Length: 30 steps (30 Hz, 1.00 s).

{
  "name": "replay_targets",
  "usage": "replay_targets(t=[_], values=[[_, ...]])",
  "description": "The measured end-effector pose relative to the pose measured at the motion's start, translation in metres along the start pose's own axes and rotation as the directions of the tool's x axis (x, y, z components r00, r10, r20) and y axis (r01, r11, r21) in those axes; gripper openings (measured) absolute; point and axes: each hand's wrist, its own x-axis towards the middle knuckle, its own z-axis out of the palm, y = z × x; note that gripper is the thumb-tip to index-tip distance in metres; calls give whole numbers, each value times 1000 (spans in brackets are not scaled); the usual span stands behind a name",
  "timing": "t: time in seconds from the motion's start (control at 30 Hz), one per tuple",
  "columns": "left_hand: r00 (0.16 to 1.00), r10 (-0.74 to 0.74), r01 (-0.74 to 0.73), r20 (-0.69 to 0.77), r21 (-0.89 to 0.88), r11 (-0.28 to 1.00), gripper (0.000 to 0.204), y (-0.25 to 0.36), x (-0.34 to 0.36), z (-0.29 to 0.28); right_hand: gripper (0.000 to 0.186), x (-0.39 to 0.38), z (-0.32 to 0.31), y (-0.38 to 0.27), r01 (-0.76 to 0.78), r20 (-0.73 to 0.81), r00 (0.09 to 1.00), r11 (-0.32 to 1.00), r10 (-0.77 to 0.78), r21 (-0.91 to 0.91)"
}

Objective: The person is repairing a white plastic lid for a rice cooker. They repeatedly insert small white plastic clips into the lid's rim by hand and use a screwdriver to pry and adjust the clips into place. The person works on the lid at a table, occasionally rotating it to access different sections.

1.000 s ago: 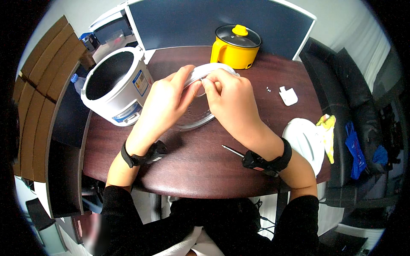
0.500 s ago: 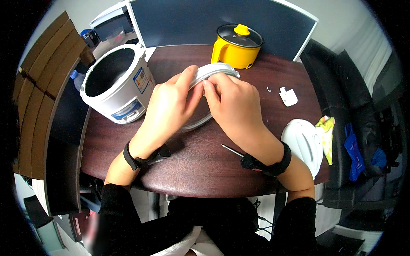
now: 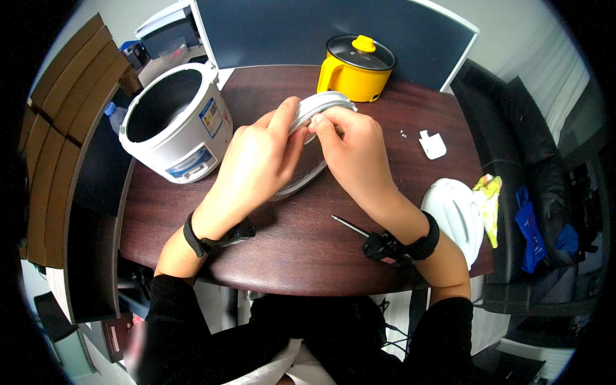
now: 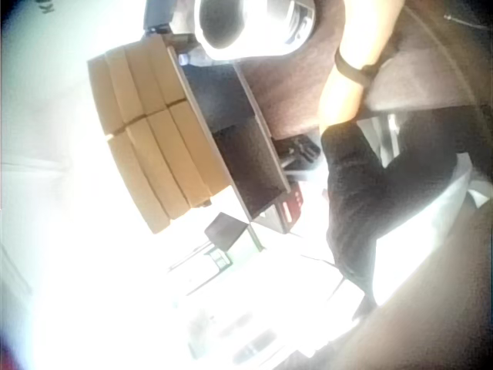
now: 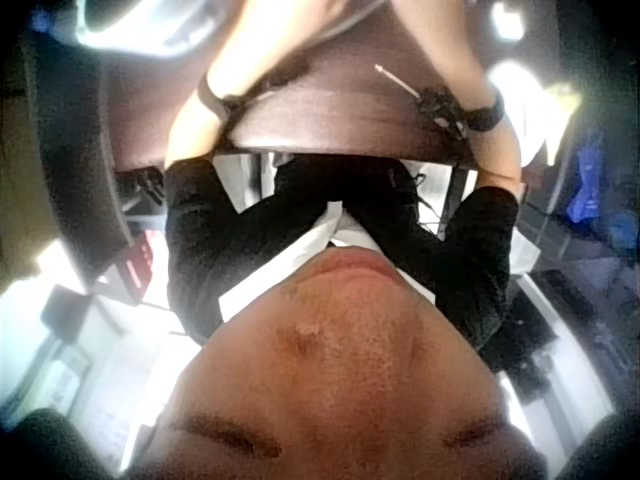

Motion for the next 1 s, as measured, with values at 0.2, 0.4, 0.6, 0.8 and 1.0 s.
replay_targets(t=[0.2,0.4,0.6,0.8,1.0], values=[[1000,-3,3,-7,-6,1000,38,0,-1,2,15,-7,-4,-16,150,46,989,927,-143,-345],[1000,-8,9,-16,11,1000,38,3,-3,3,13,-4,0,-9,312,29,942,838,-335,-447],[1000,6,-6,-5,-2,1000,38,4,-2,3,16,0,-4,1,196,35,980,969,-193,-152],[1000,-12,12,17,-9,1000,39,4,-3,0,14,-3,-12,-15,356,130,933,816,-335,-455],[999,-30,30,13,6,1000,40,6,-5,3,13,0,-5,-5,393,95,915,812,-393,-430]])
